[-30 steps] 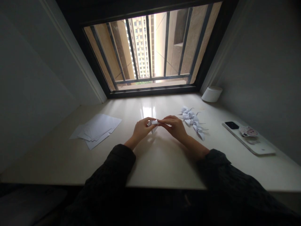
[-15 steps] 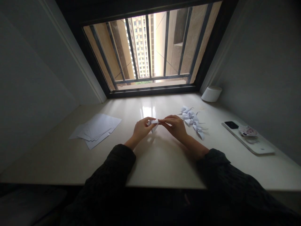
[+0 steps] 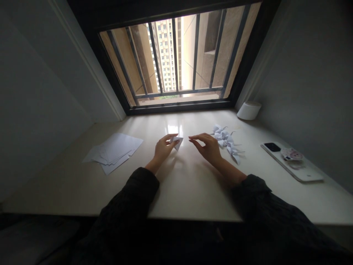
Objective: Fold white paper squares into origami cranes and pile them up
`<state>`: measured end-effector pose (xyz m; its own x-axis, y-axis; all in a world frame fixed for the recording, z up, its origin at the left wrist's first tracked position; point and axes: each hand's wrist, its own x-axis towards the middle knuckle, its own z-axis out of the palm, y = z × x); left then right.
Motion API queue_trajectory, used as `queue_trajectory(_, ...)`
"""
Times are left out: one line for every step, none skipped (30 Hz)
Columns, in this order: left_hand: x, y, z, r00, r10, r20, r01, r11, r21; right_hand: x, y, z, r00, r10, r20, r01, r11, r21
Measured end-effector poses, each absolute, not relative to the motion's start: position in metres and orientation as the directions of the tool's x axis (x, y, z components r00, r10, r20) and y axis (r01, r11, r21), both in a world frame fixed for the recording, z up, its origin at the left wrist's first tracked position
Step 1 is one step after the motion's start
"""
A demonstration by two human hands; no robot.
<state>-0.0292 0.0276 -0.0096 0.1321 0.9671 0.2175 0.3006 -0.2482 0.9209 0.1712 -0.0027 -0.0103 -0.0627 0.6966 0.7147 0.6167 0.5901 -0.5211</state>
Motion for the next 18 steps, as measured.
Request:
queue_trajectory(-0.029, 0.028, -0.009, 0.147, 0.970, 0.194, 0.251, -0.226, 0.941, 0.170, -0.002, -0.011, -0.052, 0.706, 0.707, 0.601, 0.587, -0.543)
queue_trajectory(-0.028, 0.028, -0.008, 0.167, 0.972, 0.166, 0.204, -0.199, 0.958, 0.169, -0.001, -0.013, -0.043, 0.721, 0.692, 0.575, 0.584, -0.573)
queue_trajectory(-0.028, 0.027, -0.007, 0.190, 0.972, 0.137, 0.163, -0.168, 0.972, 0.168, 0.000, -0.014, -0.034, 0.740, 0.671, 0.539, 0.579, -0.612)
queue_trajectory(-0.027, 0.027, -0.006, 0.211, 0.972, 0.108, 0.126, -0.137, 0.983, 0.167, 0.001, -0.016, -0.030, 0.765, 0.643, 0.495, 0.570, -0.656)
queue_trajectory(-0.027, 0.026, -0.006, 0.231, 0.970, 0.083, 0.092, -0.106, 0.990, 0.166, 0.002, -0.018, -0.031, 0.793, 0.608, 0.440, 0.557, -0.704)
queue_trajectory(-0.027, 0.026, -0.006, 0.249, 0.967, 0.062, 0.059, -0.079, 0.995, 0.165, 0.003, -0.019, -0.041, 0.819, 0.573, 0.390, 0.541, -0.745)
queue_trajectory(-0.027, 0.025, -0.006, 0.267, 0.963, 0.048, 0.024, -0.056, 0.998, 0.164, 0.004, -0.020, -0.055, 0.839, 0.541, 0.345, 0.524, -0.778)
queue_trajectory(-0.027, 0.025, -0.007, 0.285, 0.958, 0.040, -0.012, -0.038, 0.999, 0.164, 0.004, -0.020, -0.075, 0.853, 0.517, 0.309, 0.512, -0.801)
queue_trajectory(-0.026, 0.025, -0.008, 0.303, 0.952, 0.038, -0.048, -0.024, 0.999, 0.163, 0.004, -0.020, -0.097, 0.860, 0.501, 0.284, 0.506, -0.815)
queue_trajectory(-0.026, 0.025, -0.008, 0.321, 0.946, 0.039, -0.082, -0.013, 0.997, 0.163, 0.004, -0.020, -0.117, 0.863, 0.492, 0.264, 0.504, -0.822)
queue_trajectory(-0.025, 0.025, -0.009, 0.337, 0.941, 0.041, -0.109, -0.005, 0.994, 0.163, 0.004, -0.020, -0.129, 0.862, 0.491, 0.248, 0.507, -0.826)
queue_trajectory(-0.025, 0.024, -0.009, 0.350, 0.936, 0.046, -0.128, -0.001, 0.992, 0.163, 0.004, -0.020, -0.134, 0.860, 0.493, 0.235, 0.511, -0.827)
queue_trajectory(-0.024, 0.024, -0.009, 0.359, 0.932, 0.052, -0.136, -0.003, 0.991, 0.163, 0.004, -0.020, -0.132, 0.858, 0.497, 0.225, 0.514, -0.828)
queue_trajectory(-0.023, 0.023, -0.008, 0.364, 0.929, 0.064, -0.135, -0.016, 0.991, 0.163, 0.004, -0.020, -0.127, 0.856, 0.501, 0.218, 0.517, -0.828)
queue_trajectory(-0.023, 0.023, -0.008, 0.365, 0.928, 0.080, -0.126, -0.036, 0.991, 0.163, 0.005, -0.020, -0.119, 0.855, 0.505, 0.214, 0.519, -0.828)
queue_trajectory(-0.022, 0.023, -0.007, 0.362, 0.927, 0.098, -0.113, -0.061, 0.992, 0.163, 0.005, -0.021, -0.111, 0.853, 0.510, 0.212, 0.522, -0.826)
queue_trajectory(-0.021, 0.023, -0.007, 0.357, 0.927, 0.117, -0.098, -0.088, 0.991, 0.162, 0.005, -0.021, -0.107, 0.851, 0.515, 0.211, 0.525, -0.824)
queue_trajectory(-0.021, 0.023, -0.007, 0.351, 0.926, 0.136, -0.085, -0.113, 0.990, 0.162, 0.005, -0.022, -0.103, 0.848, 0.520, 0.211, 0.529, -0.822)
